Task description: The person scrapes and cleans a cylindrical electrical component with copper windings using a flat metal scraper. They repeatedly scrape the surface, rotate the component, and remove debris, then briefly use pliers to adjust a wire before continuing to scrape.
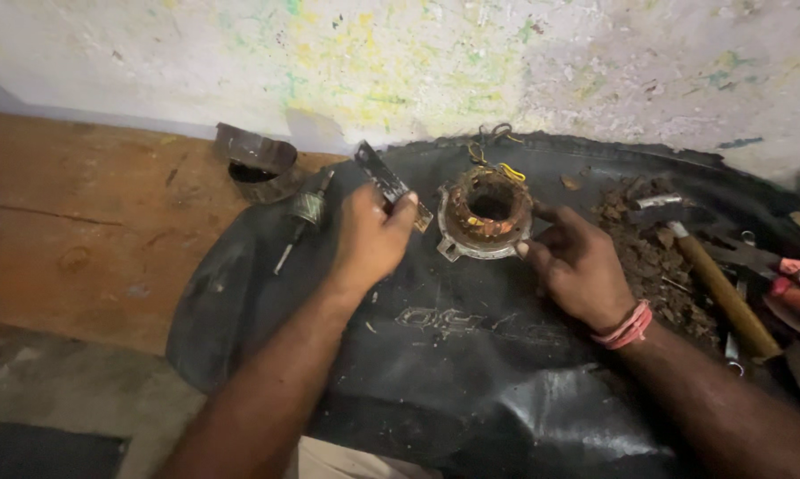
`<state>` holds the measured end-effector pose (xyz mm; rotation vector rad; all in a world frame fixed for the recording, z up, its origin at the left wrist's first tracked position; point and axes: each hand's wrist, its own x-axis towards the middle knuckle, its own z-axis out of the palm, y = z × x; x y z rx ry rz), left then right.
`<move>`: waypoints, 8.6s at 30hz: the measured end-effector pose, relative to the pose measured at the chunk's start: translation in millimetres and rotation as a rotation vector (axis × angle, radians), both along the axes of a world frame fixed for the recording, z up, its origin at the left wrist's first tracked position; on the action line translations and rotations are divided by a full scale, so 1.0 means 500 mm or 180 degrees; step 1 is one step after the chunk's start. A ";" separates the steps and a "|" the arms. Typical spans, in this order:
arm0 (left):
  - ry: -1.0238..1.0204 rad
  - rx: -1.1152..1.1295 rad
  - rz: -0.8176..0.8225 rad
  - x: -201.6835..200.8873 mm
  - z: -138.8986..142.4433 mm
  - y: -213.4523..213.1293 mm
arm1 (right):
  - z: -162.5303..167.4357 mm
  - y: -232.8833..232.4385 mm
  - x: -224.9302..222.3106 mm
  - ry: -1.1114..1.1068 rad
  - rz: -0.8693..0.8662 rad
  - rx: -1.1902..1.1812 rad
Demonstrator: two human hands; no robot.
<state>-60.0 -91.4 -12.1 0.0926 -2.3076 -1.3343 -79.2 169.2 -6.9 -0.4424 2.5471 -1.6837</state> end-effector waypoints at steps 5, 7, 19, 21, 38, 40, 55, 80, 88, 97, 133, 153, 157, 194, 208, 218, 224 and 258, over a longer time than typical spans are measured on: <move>-0.0214 -0.0181 -0.0171 -0.051 0.024 0.012 | 0.002 -0.001 -0.001 -0.0063 0.0002 -0.0012; -0.0245 -0.0326 -0.0157 -0.064 0.027 0.017 | 0.001 0.000 -0.002 -0.0110 0.0020 -0.0108; -0.0302 -0.0491 -0.0073 -0.063 0.004 0.030 | -0.018 0.006 -0.008 0.0675 0.0139 0.0147; -0.0130 -0.0443 -0.0266 -0.064 0.000 0.034 | -0.018 0.007 -0.006 0.0185 0.0073 -0.0021; -0.0006 -0.0787 -0.0358 -0.126 0.032 0.018 | -0.011 0.003 -0.005 -0.0034 0.0059 -0.0098; -0.0082 -0.0751 -0.0400 -0.121 0.033 0.013 | -0.011 0.003 -0.006 -0.0066 0.0065 -0.0067; 0.0157 -0.0746 -0.0327 -0.121 0.020 0.021 | -0.023 0.003 -0.007 0.0115 0.0124 -0.0170; 0.0272 -0.0460 -0.0294 -0.073 0.000 0.018 | -0.007 -0.002 0.001 0.0067 0.0100 -0.0197; 0.0117 -0.0226 -0.0322 -0.063 -0.003 0.020 | -0.014 0.001 -0.004 0.0097 0.0034 -0.0138; 0.0412 -0.0217 -0.0377 -0.052 -0.008 0.026 | -0.016 0.002 -0.002 0.0225 0.0083 -0.0124; 0.0524 0.0191 -0.0217 -0.045 -0.040 0.063 | -0.017 -0.003 -0.006 0.0038 0.0080 -0.0355; 0.2301 -0.1544 -0.1052 0.029 0.012 0.071 | 0.033 0.068 0.007 0.1475 0.0397 -0.1038; 0.2159 -0.2644 -0.1561 0.043 0.028 0.096 | 0.094 0.095 0.026 0.2162 0.1411 -0.0583; -0.0974 0.0350 -0.0855 -0.067 -0.029 0.019 | -0.010 0.112 0.006 0.3254 0.1117 0.2160; -0.1169 0.0699 -0.1012 -0.060 -0.014 0.024 | 0.046 0.050 -0.003 0.2348 0.1540 0.2490; -0.0860 0.0531 -0.1096 -0.055 -0.018 0.020 | 0.057 0.016 -0.005 0.1708 0.1283 0.2362; -0.1083 0.0586 -0.0943 -0.056 -0.021 0.026 | 0.031 0.025 0.007 0.2213 0.1239 0.3097; -0.1142 0.0793 -0.1204 -0.059 -0.024 0.013 | 0.035 0.146 0.028 0.2539 0.1034 0.2634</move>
